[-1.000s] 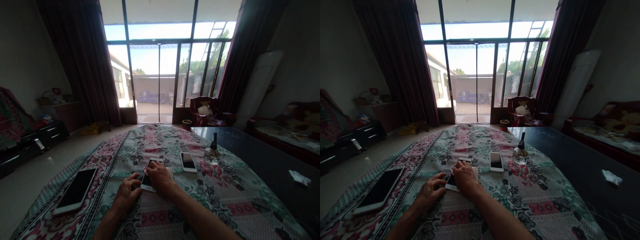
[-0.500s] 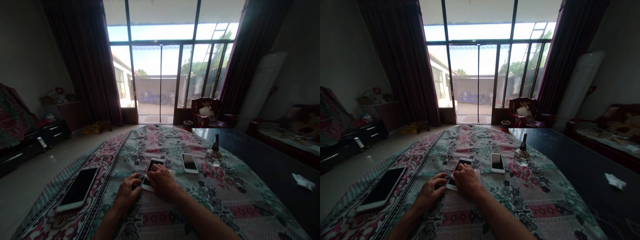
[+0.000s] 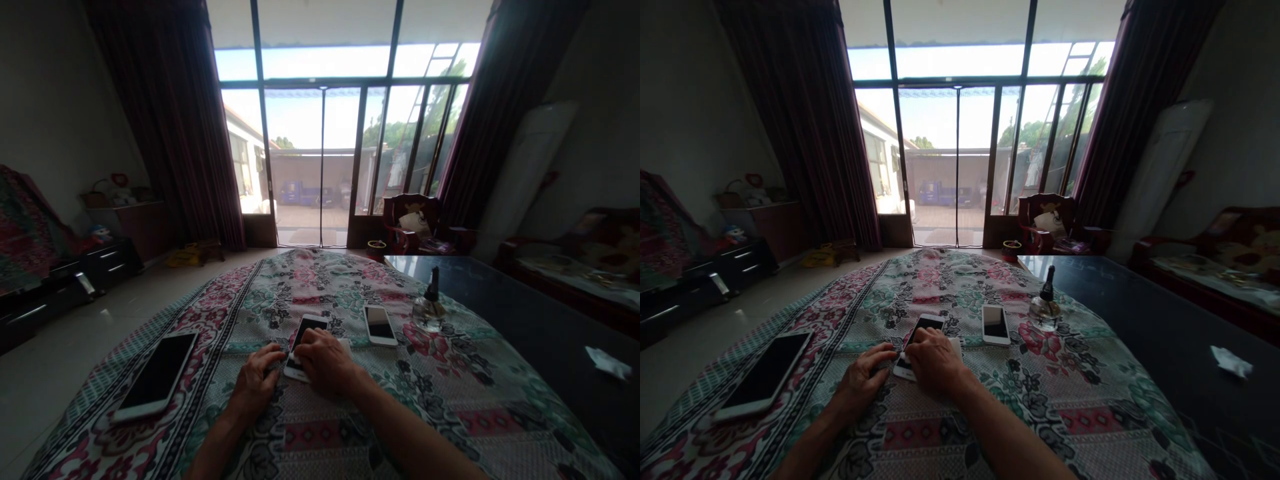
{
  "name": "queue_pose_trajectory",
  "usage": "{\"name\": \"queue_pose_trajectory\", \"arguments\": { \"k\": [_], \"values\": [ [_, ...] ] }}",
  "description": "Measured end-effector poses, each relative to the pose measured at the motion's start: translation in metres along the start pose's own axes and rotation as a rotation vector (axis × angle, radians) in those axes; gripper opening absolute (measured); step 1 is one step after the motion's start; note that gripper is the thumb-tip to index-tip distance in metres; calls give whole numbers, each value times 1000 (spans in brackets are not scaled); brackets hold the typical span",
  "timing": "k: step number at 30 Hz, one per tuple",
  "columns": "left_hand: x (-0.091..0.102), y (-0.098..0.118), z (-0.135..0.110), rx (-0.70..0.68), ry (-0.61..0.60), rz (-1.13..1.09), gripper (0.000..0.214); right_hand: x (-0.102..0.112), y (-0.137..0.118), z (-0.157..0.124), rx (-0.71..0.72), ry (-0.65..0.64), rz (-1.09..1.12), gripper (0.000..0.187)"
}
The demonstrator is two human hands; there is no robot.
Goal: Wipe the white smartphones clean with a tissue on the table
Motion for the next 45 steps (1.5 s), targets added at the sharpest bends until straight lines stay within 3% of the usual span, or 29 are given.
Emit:
{"name": "queue_pose_trajectory", "arguments": {
  "k": [7,12,18,23,35,40,45],
  "values": [
    [-2,1,3,-21,-21,35,38,-4,-24,4,107,-4,24,11],
    [-3,2,3,-4,-36,72,42,-2,-15,2,64,42,34,18],
    [-5,1,2,4,-48,96,41,-10,-24,5,156,26,34,13],
    [-7,3,3,-4,-70,123,42,-9,-22,4,147,38,41,14],
    [-10,11,-1,-16,-36,135,42,14,-2,-46,57,-21,108,22],
    [-9,17,-5,-56,-25,64,26,4,-8,-34,71,-20,77,18],
    [-12,11,0,-28,-80,41,25,-7,-17,-17,74,-2,38,14]
  ]
}}
Point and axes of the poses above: each hand's wrist, its own z-axis towards the middle knuckle, its own x-axis out of the back of the hand, y = z × x, the point moved 10 cm from there along z, towards the middle knuckle, and after that the axes turned 14 degrees about x, right-handed, at the moved point
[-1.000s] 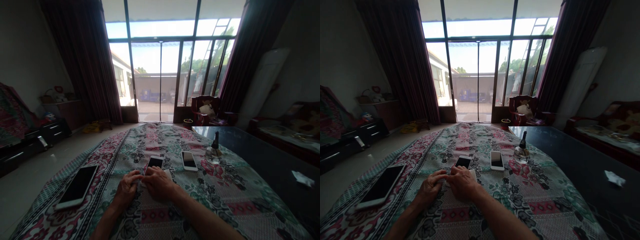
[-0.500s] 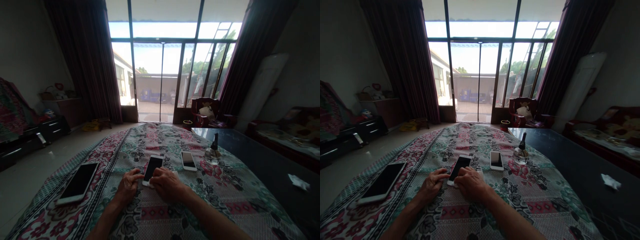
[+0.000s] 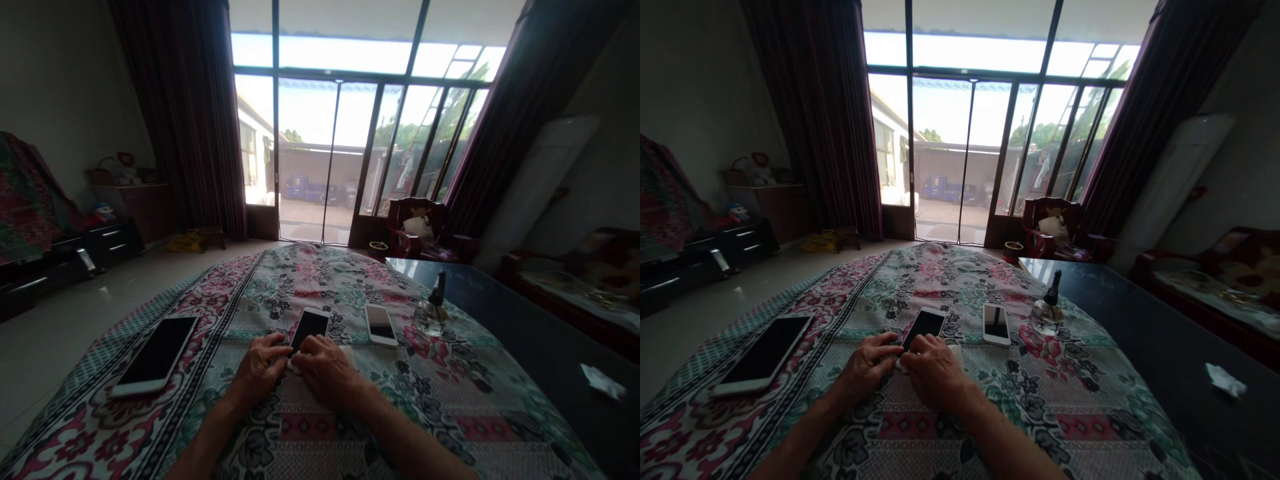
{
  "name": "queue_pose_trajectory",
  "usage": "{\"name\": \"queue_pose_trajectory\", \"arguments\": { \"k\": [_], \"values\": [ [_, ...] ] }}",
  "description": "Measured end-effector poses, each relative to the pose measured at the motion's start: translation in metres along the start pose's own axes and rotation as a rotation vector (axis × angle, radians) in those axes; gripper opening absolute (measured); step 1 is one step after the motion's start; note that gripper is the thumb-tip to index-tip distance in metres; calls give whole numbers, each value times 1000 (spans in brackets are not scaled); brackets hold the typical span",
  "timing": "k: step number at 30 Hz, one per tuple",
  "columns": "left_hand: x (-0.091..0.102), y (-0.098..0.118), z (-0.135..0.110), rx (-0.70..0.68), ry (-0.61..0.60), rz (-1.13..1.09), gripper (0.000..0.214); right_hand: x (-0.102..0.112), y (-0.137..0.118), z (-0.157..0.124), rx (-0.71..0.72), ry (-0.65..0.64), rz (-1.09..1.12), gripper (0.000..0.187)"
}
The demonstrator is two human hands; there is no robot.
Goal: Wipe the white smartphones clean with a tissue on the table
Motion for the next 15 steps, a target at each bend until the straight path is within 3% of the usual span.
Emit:
{"name": "queue_pose_trajectory", "arguments": {
  "k": [15],
  "values": [
    [3,-1,3,39,-71,-44,29,16,17,-26,-82,-75,60,20]
  ]
}}
Point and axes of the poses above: each hand's wrist, its own z-axis towards the middle knuckle, its own x-axis out of the back of the hand, y = z × x, the point moved 10 cm from there along z, towards the middle knuckle, and after that the axes turned 14 degrees about x, right-handed, at the moved point
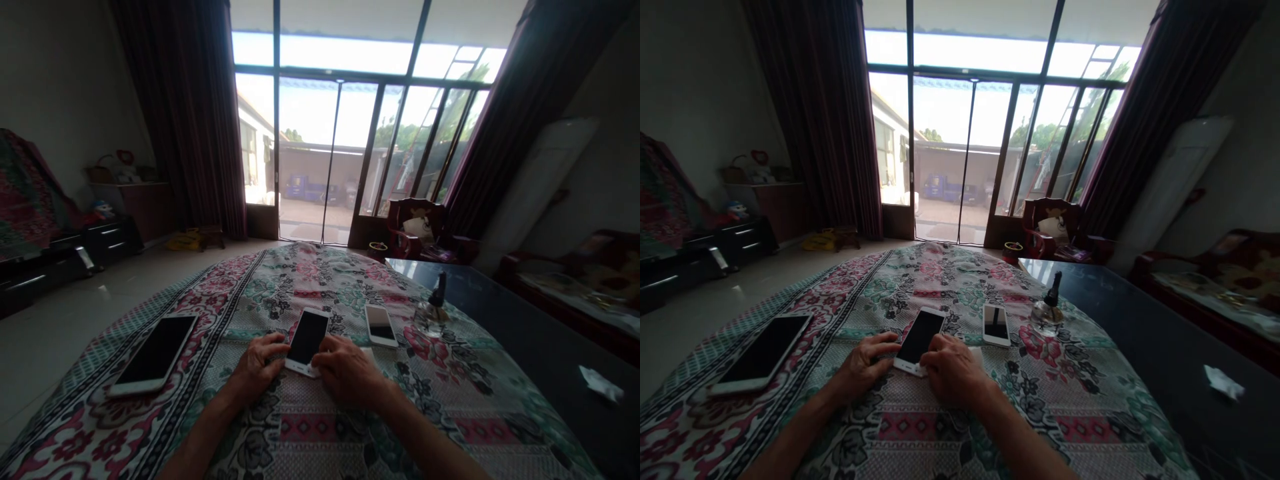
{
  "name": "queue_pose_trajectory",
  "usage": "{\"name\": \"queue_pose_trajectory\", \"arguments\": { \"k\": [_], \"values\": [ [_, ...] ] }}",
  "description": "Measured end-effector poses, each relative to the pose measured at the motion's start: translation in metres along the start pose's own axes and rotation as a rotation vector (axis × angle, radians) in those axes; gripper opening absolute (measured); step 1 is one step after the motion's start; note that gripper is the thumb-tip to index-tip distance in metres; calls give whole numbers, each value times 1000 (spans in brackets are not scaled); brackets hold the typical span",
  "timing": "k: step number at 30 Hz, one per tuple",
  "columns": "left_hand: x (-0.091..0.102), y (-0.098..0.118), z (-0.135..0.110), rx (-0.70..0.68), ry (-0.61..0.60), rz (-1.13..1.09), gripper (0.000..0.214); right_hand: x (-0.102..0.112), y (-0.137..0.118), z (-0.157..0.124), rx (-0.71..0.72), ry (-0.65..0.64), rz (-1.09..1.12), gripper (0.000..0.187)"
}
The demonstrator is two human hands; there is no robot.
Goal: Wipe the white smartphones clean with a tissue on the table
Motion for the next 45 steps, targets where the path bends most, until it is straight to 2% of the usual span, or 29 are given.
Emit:
{"name": "queue_pose_trajectory", "arguments": {
  "k": [3,9,12,18,24,29,35,42,45],
  "values": [
    [1,2,0,15,-25,4,31,-4,-9,9,5,14,-47,17],
    [-1,1,1,2,-35,11,31,-26,-18,35,-12,-18,-153,13],
    [-1,0,1,-7,-26,1,31,-27,-21,40,2,-18,-161,13],
    [-1,3,-1,-12,-18,48,32,-12,-22,23,45,-34,-44,14],
    [-3,4,-1,-2,-34,65,34,-3,-5,3,-1,-56,26,21],
    [-3,3,-1,9,-27,69,34,-11,-10,14,0,17,-38,18],
    [-1,4,-2,-23,20,64,35,-21,-22,31,13,-7,-74,14],
    [-2,6,-3,-22,32,89,35,-4,-12,9,11,-98,96,19],
    [-3,7,-3,-24,21,103,35,1,-5,4,-14,-66,110,21]
  ]
}}
Point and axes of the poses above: each hand's wrist, its own z-axis towards the middle knuckle, its own x-axis out of the back of the hand, y = z × x, the point moved 10 cm from there along z, towards the middle knuckle, and after that the axes turned 14 degrees about x, right-handed, at the moved point
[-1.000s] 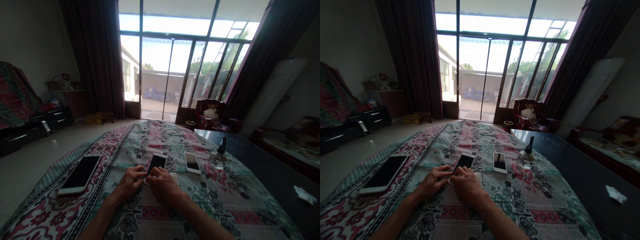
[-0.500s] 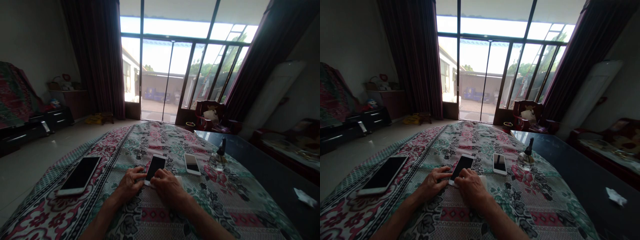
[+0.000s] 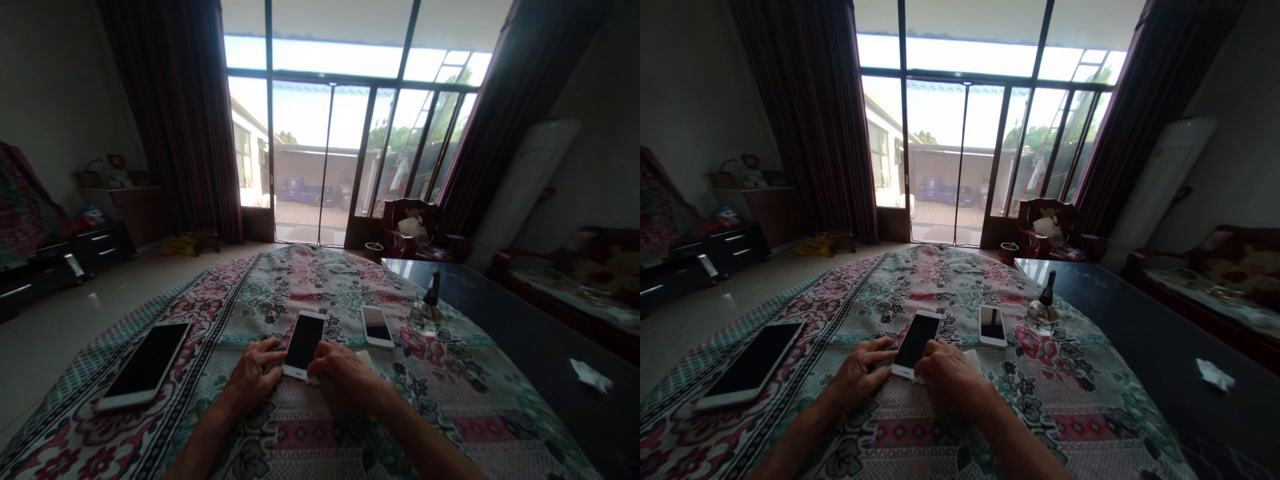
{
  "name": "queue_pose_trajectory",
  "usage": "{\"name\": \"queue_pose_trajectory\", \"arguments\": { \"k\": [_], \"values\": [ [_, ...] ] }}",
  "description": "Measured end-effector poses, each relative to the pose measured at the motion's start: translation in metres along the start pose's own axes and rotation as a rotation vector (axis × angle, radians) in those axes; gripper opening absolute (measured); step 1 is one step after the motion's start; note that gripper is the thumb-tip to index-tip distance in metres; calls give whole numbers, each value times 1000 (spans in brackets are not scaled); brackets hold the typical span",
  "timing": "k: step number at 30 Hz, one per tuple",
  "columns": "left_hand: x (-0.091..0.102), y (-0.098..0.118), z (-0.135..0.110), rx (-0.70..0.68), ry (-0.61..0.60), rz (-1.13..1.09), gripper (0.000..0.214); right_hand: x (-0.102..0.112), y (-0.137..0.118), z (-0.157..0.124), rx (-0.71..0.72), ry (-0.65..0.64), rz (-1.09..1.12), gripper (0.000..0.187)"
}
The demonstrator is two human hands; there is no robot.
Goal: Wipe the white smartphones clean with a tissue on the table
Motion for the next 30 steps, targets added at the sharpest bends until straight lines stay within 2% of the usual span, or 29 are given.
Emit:
{"name": "queue_pose_trajectory", "arguments": {
  "k": [4,7,13,15,17,21,23,26,30],
  "values": [
    [-2,-1,0,8,-22,20,34,4,17,0,-108,111,-54,24],
    [-3,-2,0,12,-31,23,35,1,23,2,-175,147,-115,23],
    [-2,-4,2,17,-7,12,35,-16,-8,13,-22,103,-95,17],
    [-2,-4,2,18,-8,10,35,-17,-10,15,-10,119,-87,16],
    [-2,-4,1,20,-16,10,35,-13,1,16,-77,170,-103,19],
    [-1,-1,1,24,-28,1,35,-2,38,12,-299,285,-158,22],
    [-1,0,1,27,-29,-5,34,0,46,13,-348,308,-175,22],
    [1,-1,1,32,-23,-17,33,-6,34,21,-291,253,-193,21],
    [2,-2,1,23,-16,-29,33,-19,-8,28,-88,179,-176,12]
  ]
}}
Point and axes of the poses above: each hand's wrist, its own z-axis towards the middle knuckle, its own x-axis out of the back of the hand, y = z × x, the point moved 10 cm from there along z, towards the middle knuckle, and after that the axes turned 14 degrees about x, right-handed, at the moved point
